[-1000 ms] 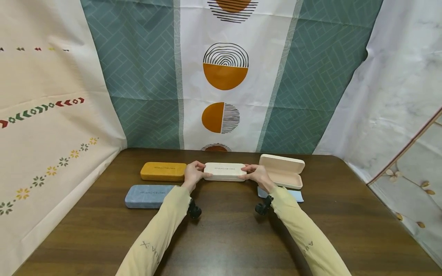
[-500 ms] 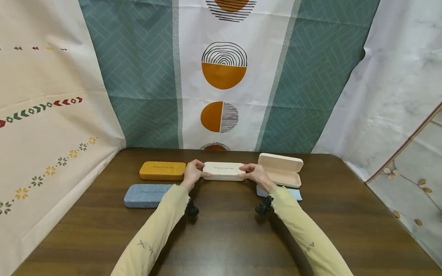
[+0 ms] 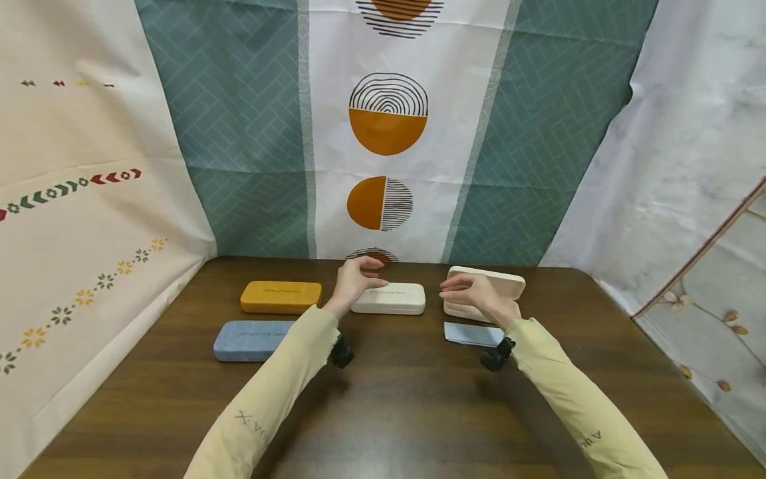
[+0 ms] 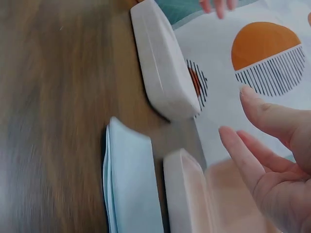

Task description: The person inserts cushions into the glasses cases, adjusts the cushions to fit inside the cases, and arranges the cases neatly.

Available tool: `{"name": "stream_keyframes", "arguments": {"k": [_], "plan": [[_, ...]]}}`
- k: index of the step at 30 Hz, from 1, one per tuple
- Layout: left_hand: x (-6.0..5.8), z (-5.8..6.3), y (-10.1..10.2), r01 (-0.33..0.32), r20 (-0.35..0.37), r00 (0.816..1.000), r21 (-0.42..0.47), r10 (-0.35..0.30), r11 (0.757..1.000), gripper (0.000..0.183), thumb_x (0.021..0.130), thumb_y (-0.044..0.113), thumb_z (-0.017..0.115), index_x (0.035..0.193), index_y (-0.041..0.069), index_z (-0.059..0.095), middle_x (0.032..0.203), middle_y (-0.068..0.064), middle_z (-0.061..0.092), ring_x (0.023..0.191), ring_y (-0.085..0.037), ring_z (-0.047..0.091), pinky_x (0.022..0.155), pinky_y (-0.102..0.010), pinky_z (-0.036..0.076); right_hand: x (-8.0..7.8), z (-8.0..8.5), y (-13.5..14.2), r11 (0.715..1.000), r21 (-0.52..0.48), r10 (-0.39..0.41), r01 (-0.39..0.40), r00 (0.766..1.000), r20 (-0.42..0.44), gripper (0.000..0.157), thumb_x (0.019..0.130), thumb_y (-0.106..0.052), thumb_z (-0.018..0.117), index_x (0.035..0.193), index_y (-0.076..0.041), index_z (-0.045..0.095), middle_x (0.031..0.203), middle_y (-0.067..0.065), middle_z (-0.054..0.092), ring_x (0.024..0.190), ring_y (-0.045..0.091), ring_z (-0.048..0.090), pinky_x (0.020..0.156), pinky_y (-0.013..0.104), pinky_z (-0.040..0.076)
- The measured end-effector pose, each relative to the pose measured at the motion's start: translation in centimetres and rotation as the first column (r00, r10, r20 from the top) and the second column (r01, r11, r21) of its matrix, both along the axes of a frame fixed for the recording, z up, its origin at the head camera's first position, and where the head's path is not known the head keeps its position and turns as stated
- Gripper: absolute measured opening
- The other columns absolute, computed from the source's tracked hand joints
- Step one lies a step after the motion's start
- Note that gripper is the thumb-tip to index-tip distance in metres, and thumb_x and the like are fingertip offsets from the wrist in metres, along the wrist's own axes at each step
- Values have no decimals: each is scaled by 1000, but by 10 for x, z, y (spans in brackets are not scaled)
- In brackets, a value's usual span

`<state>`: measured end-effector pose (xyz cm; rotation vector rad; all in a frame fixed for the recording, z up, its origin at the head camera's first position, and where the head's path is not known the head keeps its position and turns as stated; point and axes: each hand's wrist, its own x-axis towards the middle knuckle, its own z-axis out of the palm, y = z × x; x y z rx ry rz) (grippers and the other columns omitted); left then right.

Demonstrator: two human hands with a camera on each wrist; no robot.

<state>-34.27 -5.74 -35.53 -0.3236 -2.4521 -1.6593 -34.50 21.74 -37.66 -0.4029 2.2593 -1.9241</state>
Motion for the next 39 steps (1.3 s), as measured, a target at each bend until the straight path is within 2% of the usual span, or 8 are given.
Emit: {"name": "stream_keyframes", "arguments": {"k": [3,6,8,12,15,22,29,39], "plan": [[8,3,23,168,18,985,61,-169,984,36,69,-1,76,103,-2,65,103,-14,62,82,-20,63,68,-29,50,8,2,17,997,74,0,4,998,-58,33,77,9,66,106,19,54,99,25,60,86,25,62,77,38,47],[15,3,44,298,78,949,102,-307,949,35,70,-4,74,103,-5,64,100,-16,62,77,-19,63,66,-29,51,15,1,32,992,123,13,-2,996,-89,30,76,9,67,102,20,55,93,23,62,80,21,62,72,35,49],[17,0,55,344,113,927,117,-357,932,34,69,-7,74,101,-6,64,97,-17,62,74,-19,64,64,-30,51,17,0,41,991,135,19,-7,996,-89,28,76,9,67,99,20,56,90,23,62,77,22,63,71,37,49],[18,-10,72,391,139,906,81,-399,917,33,66,-11,74,98,-8,65,96,-19,62,71,-17,63,61,-29,51,23,-5,61,960,279,20,25,987,-159,24,75,4,71,95,14,63,86,18,64,74,21,62,67,33,51],[19,-18,83,400,128,908,17,-399,916,31,65,-12,74,94,-7,66,96,-20,63,73,-17,63,60,-26,50,29,-10,76,921,383,9,74,977,-211,22,74,-2,73,93,8,66,86,14,65,72,18,61,63,27,49],[19,-36,99,344,88,939,-175,-333,923,25,63,-6,79,86,0,70,83,-11,67,71,-12,61,59,-18,46,41,-21,106,886,450,13,113,963,-269,23,71,-8,77,87,6,67,80,10,65,69,15,57,60,25,48],[19,-48,107,292,72,956,-225,-283,930,22,62,-4,80,82,-1,70,77,-10,65,65,-8,53,52,-17,42,48,-24,120,817,541,-11,200,944,-331,18,71,-11,78,83,-1,69,77,4,65,70,13,57,60,22,45],[17,-57,123,251,54,968,-309,-246,917,18,66,-3,78,81,0,70,72,-5,62,57,-8,47,48,-18,40,53,-31,121,778,587,-44,224,951,-305,22,70,-15,79,84,-1,70,78,6,66,70,14,57,58,23,44]]}}
